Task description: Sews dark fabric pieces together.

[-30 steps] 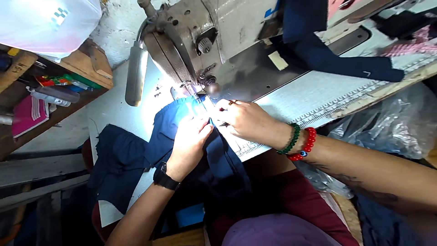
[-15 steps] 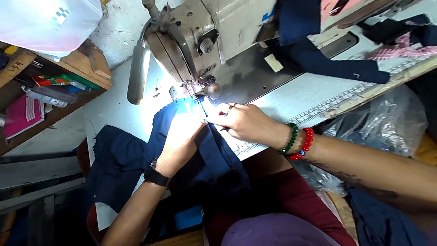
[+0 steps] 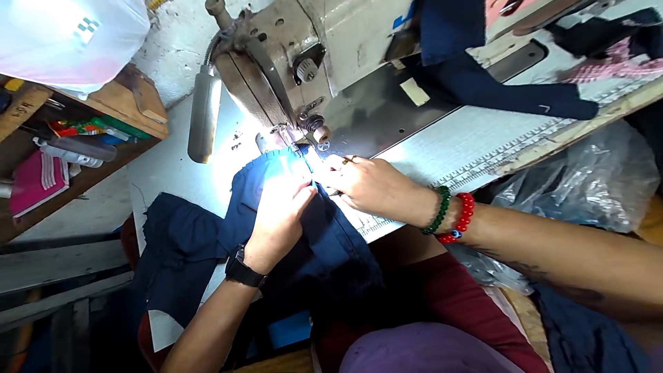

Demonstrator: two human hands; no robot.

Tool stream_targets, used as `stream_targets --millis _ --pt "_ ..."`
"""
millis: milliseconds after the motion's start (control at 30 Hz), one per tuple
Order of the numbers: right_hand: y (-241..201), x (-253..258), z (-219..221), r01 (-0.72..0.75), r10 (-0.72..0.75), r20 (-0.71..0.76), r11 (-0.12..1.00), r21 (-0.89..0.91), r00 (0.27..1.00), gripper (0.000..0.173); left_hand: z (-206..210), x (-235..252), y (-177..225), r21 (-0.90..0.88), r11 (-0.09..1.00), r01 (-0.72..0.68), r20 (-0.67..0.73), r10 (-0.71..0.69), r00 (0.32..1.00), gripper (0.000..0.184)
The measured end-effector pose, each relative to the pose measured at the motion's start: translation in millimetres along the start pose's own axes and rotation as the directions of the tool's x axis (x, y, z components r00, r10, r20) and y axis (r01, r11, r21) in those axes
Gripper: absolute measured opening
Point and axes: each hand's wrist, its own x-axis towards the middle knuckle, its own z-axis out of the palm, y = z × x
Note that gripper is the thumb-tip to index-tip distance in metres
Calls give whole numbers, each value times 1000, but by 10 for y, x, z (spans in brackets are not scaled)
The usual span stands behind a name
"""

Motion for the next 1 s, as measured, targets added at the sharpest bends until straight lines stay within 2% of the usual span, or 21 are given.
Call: stream_targets --millis 100,200,300,433,600,667,800,900,1000 --pt "-2 -3 -8 -7 7 5 1000 -1 1000 32 14 -7 13 16 1000 -4 9 4 1000 30" --pt "21 -4 3 -21 21 -7 999 31 1000 20 41 -17 29 40 999 2 38 -4 999 28" --pt "33 -3 0 -16 16 -18 999 38 1000 26 54 -6 54 50 999 5 32 -6 999 28" --pt "7 24 -23 -35 34 16 999 27 999 18 58 -14 48 44 999 1 18 -2 1000 29" --pt "-134 34 -88 -26 34 69 993 -114 997 28 73 -58 60 34 999 -22 44 21 999 32" --pt "-207 43 -121 -23 45 115 982 -186 992 26 72 -58 54 40 999 -30 54 28 998 32" --pt "-279 115 -157 -11 54 168 969 -246 984 20 79 -26 -33 23 999 -39 54 37 998 31" --pt "-246 222 -149 -45 92 194 970 -238 977 22 64 67 -180 15 997 -73 54 72 996 26" --pt "-182 315 -142 -104 142 205 977 -185 968 32 55 178 -351 40 993 -109 35 108 994 24"
